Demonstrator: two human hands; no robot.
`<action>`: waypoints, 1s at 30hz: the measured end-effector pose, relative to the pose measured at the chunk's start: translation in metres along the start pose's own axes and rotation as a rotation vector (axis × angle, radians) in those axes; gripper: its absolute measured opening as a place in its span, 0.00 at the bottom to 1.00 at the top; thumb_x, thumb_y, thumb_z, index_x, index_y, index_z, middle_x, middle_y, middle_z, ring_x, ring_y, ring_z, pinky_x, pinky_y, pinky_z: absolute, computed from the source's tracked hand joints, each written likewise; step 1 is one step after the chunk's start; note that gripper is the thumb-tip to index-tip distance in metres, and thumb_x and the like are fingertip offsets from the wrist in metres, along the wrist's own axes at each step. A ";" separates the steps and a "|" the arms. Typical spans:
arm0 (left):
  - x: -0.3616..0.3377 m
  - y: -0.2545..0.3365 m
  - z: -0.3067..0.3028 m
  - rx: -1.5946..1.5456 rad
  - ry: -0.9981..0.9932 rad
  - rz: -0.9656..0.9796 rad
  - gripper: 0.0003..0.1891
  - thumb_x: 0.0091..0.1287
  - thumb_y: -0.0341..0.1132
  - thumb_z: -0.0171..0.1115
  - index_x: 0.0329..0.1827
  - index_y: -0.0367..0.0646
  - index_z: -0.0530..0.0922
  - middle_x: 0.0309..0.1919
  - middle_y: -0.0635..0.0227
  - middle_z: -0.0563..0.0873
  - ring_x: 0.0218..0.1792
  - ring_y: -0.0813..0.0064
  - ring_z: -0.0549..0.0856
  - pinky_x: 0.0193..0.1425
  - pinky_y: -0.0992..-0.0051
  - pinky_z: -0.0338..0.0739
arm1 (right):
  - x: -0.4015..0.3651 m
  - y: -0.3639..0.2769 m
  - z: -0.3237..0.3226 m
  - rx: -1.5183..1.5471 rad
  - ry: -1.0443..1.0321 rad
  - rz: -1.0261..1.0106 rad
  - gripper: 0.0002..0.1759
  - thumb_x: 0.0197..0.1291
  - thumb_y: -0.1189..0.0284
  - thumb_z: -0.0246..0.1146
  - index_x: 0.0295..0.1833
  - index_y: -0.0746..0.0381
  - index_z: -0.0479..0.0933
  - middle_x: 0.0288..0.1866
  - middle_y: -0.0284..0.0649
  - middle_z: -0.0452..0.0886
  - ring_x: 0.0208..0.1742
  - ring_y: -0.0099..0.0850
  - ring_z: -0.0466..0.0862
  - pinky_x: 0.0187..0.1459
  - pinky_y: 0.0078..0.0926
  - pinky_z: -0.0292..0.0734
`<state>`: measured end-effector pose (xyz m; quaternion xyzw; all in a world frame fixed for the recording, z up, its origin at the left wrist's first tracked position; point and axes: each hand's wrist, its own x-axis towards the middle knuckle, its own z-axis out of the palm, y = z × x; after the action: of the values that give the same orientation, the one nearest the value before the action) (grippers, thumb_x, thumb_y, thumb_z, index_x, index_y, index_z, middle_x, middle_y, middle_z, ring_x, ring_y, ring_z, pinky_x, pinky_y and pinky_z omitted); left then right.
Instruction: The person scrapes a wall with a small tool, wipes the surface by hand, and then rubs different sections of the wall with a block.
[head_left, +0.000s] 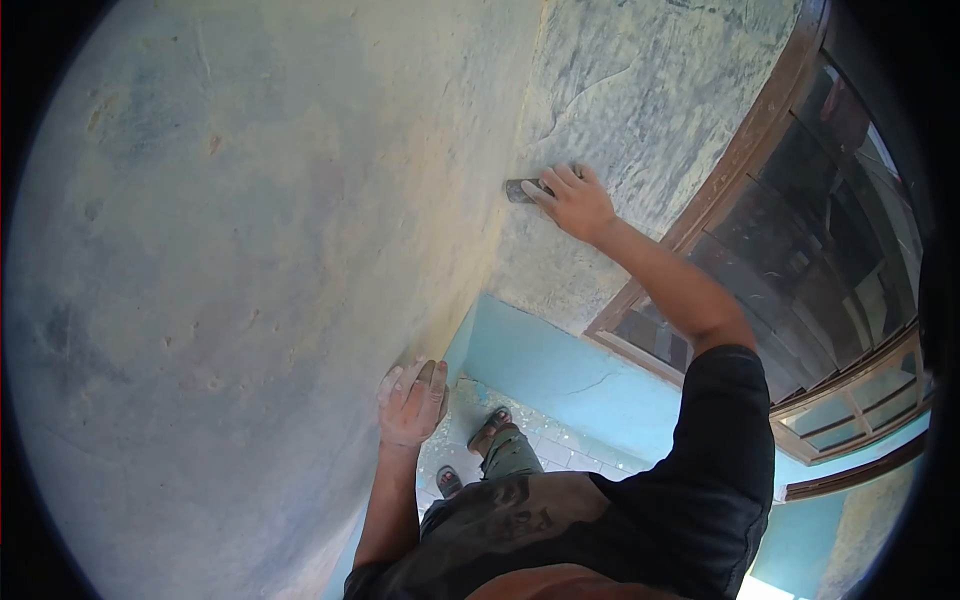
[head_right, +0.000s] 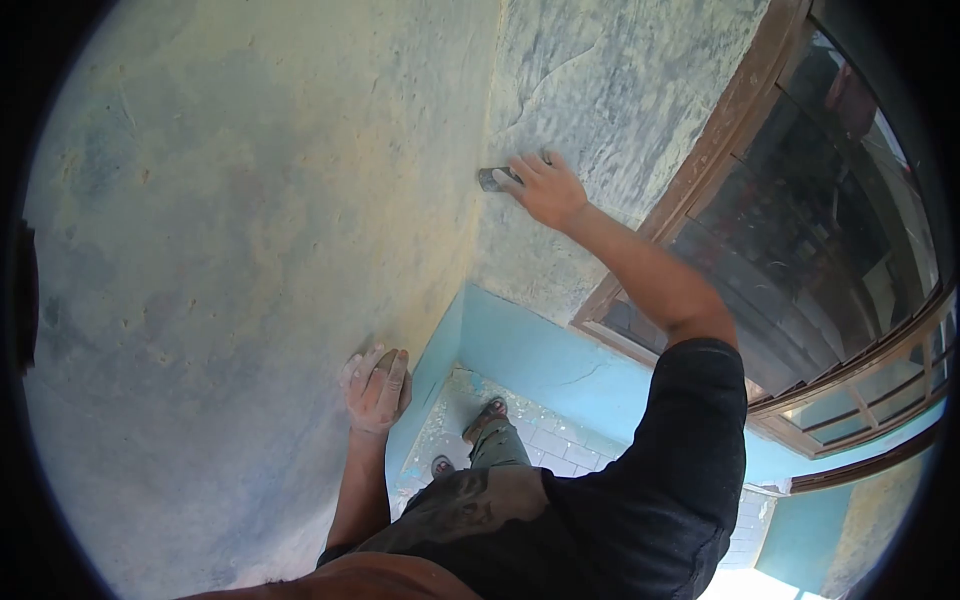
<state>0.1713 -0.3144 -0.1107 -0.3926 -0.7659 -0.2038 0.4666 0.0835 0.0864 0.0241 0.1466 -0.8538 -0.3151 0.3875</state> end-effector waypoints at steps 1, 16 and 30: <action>0.002 -0.002 0.002 0.011 0.001 0.004 0.17 0.64 0.32 0.68 0.57 0.50 0.87 0.44 0.72 0.90 0.56 0.72 0.86 0.68 0.62 0.72 | 0.007 0.015 0.002 -0.031 -0.020 -0.154 0.21 0.65 0.63 0.65 0.63 0.43 0.83 0.52 0.34 0.78 0.57 0.31 0.79 0.57 0.46 0.70; 0.000 -0.003 -0.001 0.014 0.013 0.011 0.18 0.64 0.35 0.71 0.58 0.49 0.86 0.42 0.75 0.90 0.58 0.75 0.86 0.71 0.64 0.71 | -0.023 -0.012 0.019 0.046 -0.005 -0.073 0.23 0.65 0.67 0.63 0.66 0.46 0.79 0.51 0.35 0.79 0.54 0.32 0.79 0.57 0.45 0.69; -0.003 0.002 0.006 -0.041 0.044 -0.036 0.19 0.58 0.27 0.71 0.54 0.48 0.88 0.42 0.71 0.91 0.56 0.69 0.87 0.69 0.61 0.72 | -0.065 -0.054 0.041 0.072 -0.280 -0.023 0.20 0.69 0.67 0.62 0.65 0.44 0.77 0.60 0.34 0.78 0.63 0.31 0.76 0.65 0.53 0.68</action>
<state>0.1703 -0.3106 -0.1163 -0.3835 -0.7581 -0.2366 0.4713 0.0958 0.0951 -0.0692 0.1245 -0.9086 -0.3061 0.2554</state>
